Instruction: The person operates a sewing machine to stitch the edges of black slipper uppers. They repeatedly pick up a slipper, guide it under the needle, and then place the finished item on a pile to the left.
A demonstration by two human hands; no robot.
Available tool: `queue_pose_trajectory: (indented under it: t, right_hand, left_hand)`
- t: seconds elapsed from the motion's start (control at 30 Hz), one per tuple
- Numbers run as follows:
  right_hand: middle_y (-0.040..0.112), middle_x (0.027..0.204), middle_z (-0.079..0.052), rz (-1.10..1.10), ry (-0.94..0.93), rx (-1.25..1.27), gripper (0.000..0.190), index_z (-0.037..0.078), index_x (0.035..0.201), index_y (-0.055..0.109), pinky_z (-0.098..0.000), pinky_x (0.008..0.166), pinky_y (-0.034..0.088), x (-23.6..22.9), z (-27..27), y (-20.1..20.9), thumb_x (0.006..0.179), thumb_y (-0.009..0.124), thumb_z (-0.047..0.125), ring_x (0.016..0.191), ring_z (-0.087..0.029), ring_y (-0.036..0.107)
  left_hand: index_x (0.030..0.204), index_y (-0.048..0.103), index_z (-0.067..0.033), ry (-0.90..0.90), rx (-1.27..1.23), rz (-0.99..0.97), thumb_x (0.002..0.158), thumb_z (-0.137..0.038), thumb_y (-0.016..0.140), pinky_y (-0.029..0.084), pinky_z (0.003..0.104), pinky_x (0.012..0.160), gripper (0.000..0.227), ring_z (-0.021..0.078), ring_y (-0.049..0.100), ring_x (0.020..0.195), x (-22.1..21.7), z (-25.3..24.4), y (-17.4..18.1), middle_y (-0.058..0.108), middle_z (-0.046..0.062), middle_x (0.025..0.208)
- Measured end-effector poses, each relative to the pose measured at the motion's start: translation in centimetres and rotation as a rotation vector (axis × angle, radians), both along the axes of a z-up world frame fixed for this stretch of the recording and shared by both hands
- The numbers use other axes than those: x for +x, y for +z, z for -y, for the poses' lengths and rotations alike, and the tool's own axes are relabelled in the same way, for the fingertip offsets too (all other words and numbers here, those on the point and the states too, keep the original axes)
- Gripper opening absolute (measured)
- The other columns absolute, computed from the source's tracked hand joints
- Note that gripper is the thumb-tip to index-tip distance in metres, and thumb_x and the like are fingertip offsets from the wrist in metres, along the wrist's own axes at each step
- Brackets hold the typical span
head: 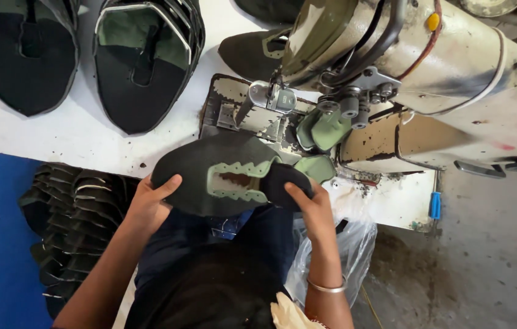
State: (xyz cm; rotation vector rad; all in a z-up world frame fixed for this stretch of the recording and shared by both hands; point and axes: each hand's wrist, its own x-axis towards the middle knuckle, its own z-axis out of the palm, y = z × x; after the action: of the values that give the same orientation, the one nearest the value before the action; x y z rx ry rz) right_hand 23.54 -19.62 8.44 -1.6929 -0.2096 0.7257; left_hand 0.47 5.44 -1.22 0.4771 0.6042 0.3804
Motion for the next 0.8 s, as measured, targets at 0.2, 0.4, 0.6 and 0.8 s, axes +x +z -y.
queue_pose_trajectory:
  t: [0.2, 0.4, 0.6, 0.8]
  right_hand:
    - [0.075, 0.099, -0.009, -0.42, 0.022, 0.032, 0.029, -0.003, 0.116, 0.07, -0.0336, 0.079, 0.056, 0.5, -1.6, -1.8, 0.09, 0.073, 0.01, 0.087, -0.018, 0.071]
    - [0.073, 0.113, -0.011, -0.659, 0.169, 0.195, 0.034, -0.004, 0.125, 0.066, -0.0318, 0.089, 0.059, -0.1, -0.4, -2.2, 0.093, 0.071, 0.006, 0.099, -0.019, 0.072]
    - [0.073, 0.115, -0.012, -0.695, 0.049, 0.226, 0.037, 0.0, 0.129, 0.062, -0.0362, 0.084, 0.059, -0.9, -1.0, -1.6, 0.093, 0.068, 0.008, 0.1, -0.024, 0.072]
    - [0.073, 0.119, -0.013, -0.697, 0.063, 0.237, 0.036, -0.003, 0.128, 0.063, -0.034, 0.091, 0.06, -1.5, -1.6, -1.3, 0.094, 0.067, 0.009, 0.105, -0.023, 0.073]
  left_hand:
    - [0.139, 0.055, 0.0024, 0.003, -0.032, 0.085, 0.093, -0.007, 0.068, 0.052, 0.043, 0.103, 0.049, 0.0262, 0.065, 0.12, 2.0, 0.6, 2.4, 0.065, 0.013, 0.134]
    - [0.142, 0.054, 0.0051, -0.339, -0.119, 0.149, 0.097, -0.02, 0.061, 0.049, 0.048, 0.106, 0.052, 0.0331, 0.064, 0.124, 2.3, 0.1, 6.4, 0.065, 0.021, 0.135]
    - [0.143, 0.051, 0.0027, -0.375, -0.172, 0.104, 0.097, -0.021, 0.061, 0.049, 0.047, 0.106, 0.053, 0.0302, 0.063, 0.125, 1.9, 1.1, 5.4, 0.063, 0.018, 0.138]
    - [0.142, 0.053, 0.0026, -0.349, -0.256, 0.086, 0.096, -0.023, 0.06, 0.048, 0.047, 0.105, 0.053, 0.0301, 0.064, 0.122, 1.9, 1.9, 4.7, 0.064, 0.016, 0.136]
